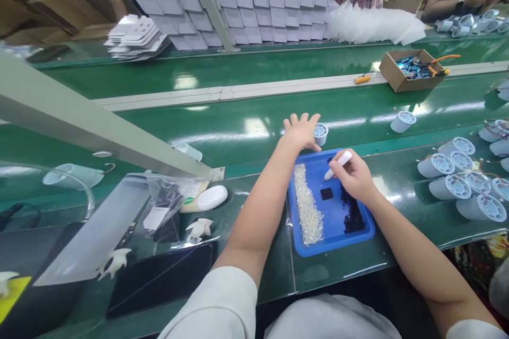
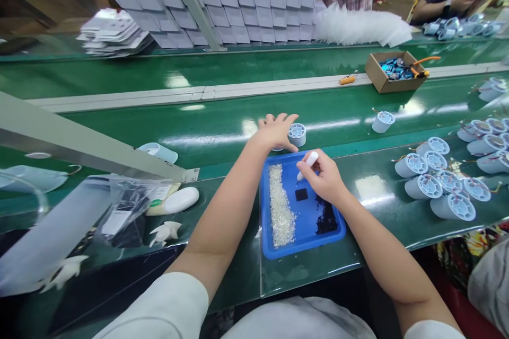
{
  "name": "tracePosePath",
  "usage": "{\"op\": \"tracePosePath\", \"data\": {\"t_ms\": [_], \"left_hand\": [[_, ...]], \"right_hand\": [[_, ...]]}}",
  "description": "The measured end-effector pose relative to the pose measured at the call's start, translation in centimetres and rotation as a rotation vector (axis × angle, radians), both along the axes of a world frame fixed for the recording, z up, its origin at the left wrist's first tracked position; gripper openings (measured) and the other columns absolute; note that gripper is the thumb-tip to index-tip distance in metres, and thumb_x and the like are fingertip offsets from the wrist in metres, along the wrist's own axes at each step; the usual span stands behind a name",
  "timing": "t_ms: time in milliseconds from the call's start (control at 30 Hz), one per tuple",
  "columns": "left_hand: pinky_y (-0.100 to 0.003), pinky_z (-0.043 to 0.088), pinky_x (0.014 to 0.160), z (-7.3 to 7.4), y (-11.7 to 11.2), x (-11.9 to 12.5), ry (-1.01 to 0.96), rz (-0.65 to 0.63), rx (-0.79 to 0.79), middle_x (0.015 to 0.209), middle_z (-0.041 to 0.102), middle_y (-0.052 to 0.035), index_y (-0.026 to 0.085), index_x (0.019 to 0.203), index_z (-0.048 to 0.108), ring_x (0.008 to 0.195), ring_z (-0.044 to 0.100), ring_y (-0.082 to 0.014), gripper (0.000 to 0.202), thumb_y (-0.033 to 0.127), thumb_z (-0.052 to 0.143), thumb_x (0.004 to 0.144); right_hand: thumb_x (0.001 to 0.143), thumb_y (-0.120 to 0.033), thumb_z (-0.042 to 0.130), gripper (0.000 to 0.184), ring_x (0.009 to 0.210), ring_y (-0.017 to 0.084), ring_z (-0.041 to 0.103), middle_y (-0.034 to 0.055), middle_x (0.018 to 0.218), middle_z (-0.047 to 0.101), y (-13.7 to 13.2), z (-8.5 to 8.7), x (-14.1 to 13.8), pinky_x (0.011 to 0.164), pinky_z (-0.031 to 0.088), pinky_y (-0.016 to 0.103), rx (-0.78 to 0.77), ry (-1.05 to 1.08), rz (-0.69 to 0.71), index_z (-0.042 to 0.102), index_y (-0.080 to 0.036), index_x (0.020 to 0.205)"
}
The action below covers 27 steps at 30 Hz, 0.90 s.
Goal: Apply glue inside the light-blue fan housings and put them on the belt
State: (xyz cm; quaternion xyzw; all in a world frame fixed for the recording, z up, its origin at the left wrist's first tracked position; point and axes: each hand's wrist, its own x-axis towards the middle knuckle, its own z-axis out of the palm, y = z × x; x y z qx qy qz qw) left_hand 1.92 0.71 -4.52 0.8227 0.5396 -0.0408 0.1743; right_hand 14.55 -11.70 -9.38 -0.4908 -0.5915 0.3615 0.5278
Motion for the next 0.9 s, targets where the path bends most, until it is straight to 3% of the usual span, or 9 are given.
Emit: {"op": "tracePosePath", "data": {"t_ms": [100, 200, 400, 567, 700, 800, 900], "left_hand": [[-0.044, 0.038, 0.111, 0.8, 0.8, -1.9, 0.030, 0.091, -0.117, 0.147, 0.049, -0.0140, 0.022, 0.147, 0.036, 0.134, 0.047, -0.0329, 0.082, 0.028, 0.074, 0.075], [-0.034, 0.046, 0.103, 1.5, 1.3, -3.5, -0.050, 0.169, -0.080, 0.140, 0.056, -0.0117, 0.020, 0.144, 0.041, 0.126, 0.056, -0.0271, 0.074, 0.026, 0.071, 0.076], [-0.035, 0.047, 0.102, 2.5, 1.7, -5.2, -0.296, 0.430, 0.097, 0.132, 0.060, -0.0107, 0.017, 0.128, 0.055, 0.120, 0.057, -0.0255, 0.052, 0.026, 0.066, 0.078], [-0.038, 0.047, 0.099, 3.4, 1.5, -5.3, -0.646, 0.436, 0.143, 0.115, 0.061, -0.0072, 0.019, 0.110, 0.058, 0.111, 0.058, -0.0228, 0.025, 0.022, 0.051, 0.086], [-0.029, 0.049, 0.077, 4.8, 0.5, -4.6, -1.067, 0.268, -0.016, 0.086, 0.053, -0.0028, 0.017, 0.083, 0.054, 0.083, 0.058, -0.0131, 0.017, 0.023, 0.040, 0.089], [-0.022, 0.043, 0.059, 6.2, -1.1, -4.4, -1.334, -0.020, -0.216, 0.070, 0.051, -0.0016, 0.015, 0.069, 0.055, 0.061, 0.050, -0.0077, 0.028, 0.035, 0.046, 0.087], [-0.024, 0.043, 0.049, 7.9, -3.8, -5.1, -1.404, -0.382, -0.485, 0.060, 0.059, -0.0032, 0.016, 0.060, 0.061, 0.052, 0.055, -0.0103, 0.035, 0.047, 0.065, 0.074]], "right_hand": [[0.084, -0.040, 0.064, 0.023, 0.054, 0.012, 0.058, -0.0028, 0.064, 0.060, 0.0, -0.4, -0.1, 0.054, 0.047, 0.027, -0.019, -0.047, 0.064, 0.052, -0.023, 0.076], [0.085, -0.037, 0.062, 0.020, 0.057, 0.014, 0.062, -0.0019, 0.064, 0.061, 0.0, -0.5, 0.0, 0.056, 0.047, 0.029, -0.028, -0.080, 0.083, 0.051, -0.023, 0.077], [0.084, -0.034, 0.061, 0.017, 0.057, 0.014, 0.062, -0.0018, 0.065, 0.061, 0.0, -0.3, -0.1, 0.055, 0.046, 0.028, -0.005, -0.135, 0.040, 0.051, -0.023, 0.075], [0.085, -0.032, 0.059, 0.015, 0.054, 0.013, 0.060, -0.0020, 0.064, 0.060, -0.1, -0.2, -0.1, 0.052, 0.043, 0.027, -0.009, -0.160, 0.044, 0.051, -0.023, 0.076], [0.085, -0.030, 0.059, 0.014, 0.057, 0.013, 0.058, -0.0011, 0.065, 0.061, -0.2, -0.1, -0.1, 0.055, 0.044, 0.027, 0.051, -0.255, 0.037, 0.052, -0.023, 0.075], [0.085, -0.030, 0.060, 0.017, 0.059, 0.013, 0.056, -0.0003, 0.066, 0.061, -0.3, -0.1, 0.1, 0.057, 0.044, 0.028, 0.145, -0.331, 0.021, 0.053, -0.023, 0.072], [0.087, -0.034, 0.059, 0.019, 0.059, 0.014, 0.054, 0.0000, 0.065, 0.061, -0.3, -0.5, 0.2, 0.058, 0.044, 0.028, 0.181, -0.341, 0.008, 0.055, -0.022, 0.074]]}}
